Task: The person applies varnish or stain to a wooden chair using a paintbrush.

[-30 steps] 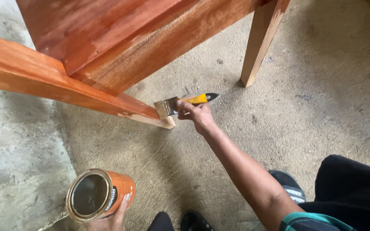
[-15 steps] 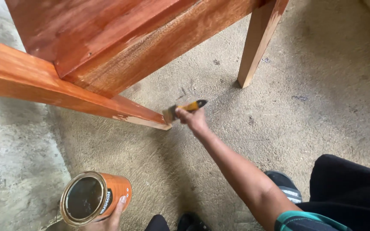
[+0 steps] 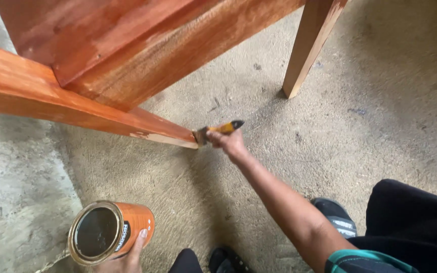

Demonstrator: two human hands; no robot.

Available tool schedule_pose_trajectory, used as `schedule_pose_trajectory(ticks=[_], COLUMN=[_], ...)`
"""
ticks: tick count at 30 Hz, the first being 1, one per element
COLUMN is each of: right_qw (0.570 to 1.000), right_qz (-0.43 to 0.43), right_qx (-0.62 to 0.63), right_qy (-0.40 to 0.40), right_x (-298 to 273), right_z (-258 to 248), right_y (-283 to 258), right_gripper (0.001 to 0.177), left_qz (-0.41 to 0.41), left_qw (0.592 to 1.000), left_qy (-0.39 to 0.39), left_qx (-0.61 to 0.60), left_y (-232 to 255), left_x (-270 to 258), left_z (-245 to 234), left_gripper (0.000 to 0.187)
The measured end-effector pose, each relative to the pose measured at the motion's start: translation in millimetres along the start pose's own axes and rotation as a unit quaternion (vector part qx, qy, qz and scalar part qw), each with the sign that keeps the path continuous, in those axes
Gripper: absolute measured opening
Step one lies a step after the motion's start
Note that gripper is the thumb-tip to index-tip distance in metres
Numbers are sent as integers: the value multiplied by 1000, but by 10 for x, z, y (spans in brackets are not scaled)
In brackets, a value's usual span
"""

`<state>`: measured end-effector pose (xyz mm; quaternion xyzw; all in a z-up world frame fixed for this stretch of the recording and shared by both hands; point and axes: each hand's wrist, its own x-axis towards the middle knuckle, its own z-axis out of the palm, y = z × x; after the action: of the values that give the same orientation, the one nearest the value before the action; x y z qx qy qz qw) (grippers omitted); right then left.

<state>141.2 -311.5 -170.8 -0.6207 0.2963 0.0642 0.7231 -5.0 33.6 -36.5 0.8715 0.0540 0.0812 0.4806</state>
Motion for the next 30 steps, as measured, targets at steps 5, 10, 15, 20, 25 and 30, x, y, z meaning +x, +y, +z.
schedule_pose_trajectory(ticks=[5, 10, 15, 20, 25, 30], right_qw=[984, 1000, 943, 997, 972, 998], right_qz=[8, 11, 30, -19, -16, -24], right_qx=[174, 7, 318, 73, 214, 46], right_qy=[-38, 13, -95, -13, -100, 17], right_x=[166, 38, 88, 82, 194, 143], right_z=[-94, -20, -136, -49, -154, -13], right_y=[104, 27, -113, -4, -58, 110], right_gripper=[27, 24, 18, 19, 25, 29], left_qz=[6, 39, 2, 10, 34, -56], left_qw=[1000, 999, 1000, 1000, 999, 996], left_qy=[15, 2, -12, 3, 28, 35], left_qx=[-4, -17, 2, 19, 0, -64], left_y=[1, 127, -44, 43, 160, -66], left_x=[19, 65, 56, 110, 72, 69], left_z=[31, 114, 60, 120, 183, 141], left_gripper=[78, 82, 80, 80, 82, 83])
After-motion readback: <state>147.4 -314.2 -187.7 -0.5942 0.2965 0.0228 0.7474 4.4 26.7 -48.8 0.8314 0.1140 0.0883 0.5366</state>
